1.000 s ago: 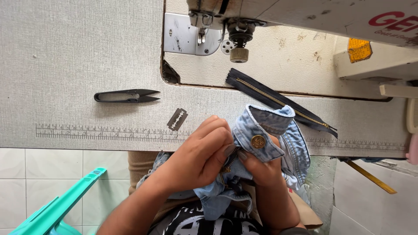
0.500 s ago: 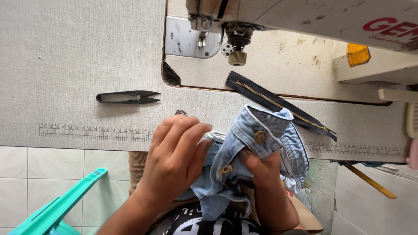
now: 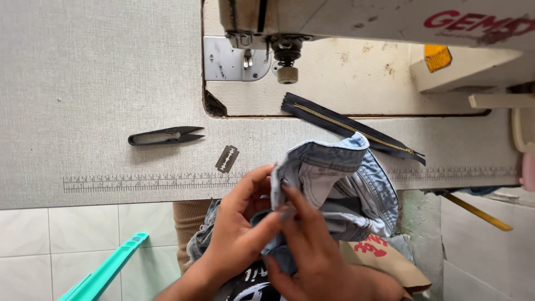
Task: Trimming loose threads and inspecting the waistband of denim jeans using thread clippers
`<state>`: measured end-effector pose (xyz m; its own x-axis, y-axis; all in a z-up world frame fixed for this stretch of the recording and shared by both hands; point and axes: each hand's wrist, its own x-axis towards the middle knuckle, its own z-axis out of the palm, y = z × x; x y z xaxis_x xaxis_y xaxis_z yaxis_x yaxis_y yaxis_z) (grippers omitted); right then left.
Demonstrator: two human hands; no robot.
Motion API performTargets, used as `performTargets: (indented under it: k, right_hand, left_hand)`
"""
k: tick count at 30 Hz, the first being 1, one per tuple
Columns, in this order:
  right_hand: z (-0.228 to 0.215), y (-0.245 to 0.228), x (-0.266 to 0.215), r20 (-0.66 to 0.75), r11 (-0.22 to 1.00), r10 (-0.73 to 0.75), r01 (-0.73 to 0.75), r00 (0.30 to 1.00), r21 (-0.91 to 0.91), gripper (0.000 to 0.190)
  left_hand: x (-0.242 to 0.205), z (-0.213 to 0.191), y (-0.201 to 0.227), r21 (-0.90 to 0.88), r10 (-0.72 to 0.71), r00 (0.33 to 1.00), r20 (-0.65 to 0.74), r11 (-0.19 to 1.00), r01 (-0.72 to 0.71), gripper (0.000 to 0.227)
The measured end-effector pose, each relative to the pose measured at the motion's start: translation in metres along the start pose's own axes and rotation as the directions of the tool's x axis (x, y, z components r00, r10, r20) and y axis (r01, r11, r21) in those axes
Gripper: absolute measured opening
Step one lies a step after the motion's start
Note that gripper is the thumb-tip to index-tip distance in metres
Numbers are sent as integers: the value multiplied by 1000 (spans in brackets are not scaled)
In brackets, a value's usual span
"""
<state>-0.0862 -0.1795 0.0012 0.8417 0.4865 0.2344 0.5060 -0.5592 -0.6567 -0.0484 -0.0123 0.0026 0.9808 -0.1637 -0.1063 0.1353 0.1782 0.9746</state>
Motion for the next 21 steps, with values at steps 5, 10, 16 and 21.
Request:
performTargets:
  k: [5,10,16,21]
  right_hand:
    - [7,-10,-9,42,938,-63,73,997,-338,63]
    - [2,0,-21,-71,994,-80,85,994,73,38]
    - [5,6,-25,-261,952,284,-239,923,189,20]
    - [11,18,-26,-190,939,314,-276,930,205,22]
  left_hand:
    - [-2,-6,-19,-182,-110,987,-114,979,88,34]
    - [-6,-11,-19,-497,-235,966,-110,855,151,43]
    - [-8,-14,-11,-426,-109,993,-47,901,79,46]
    - [-7,-18,-14,-380,-98,993,-59,922,68,43]
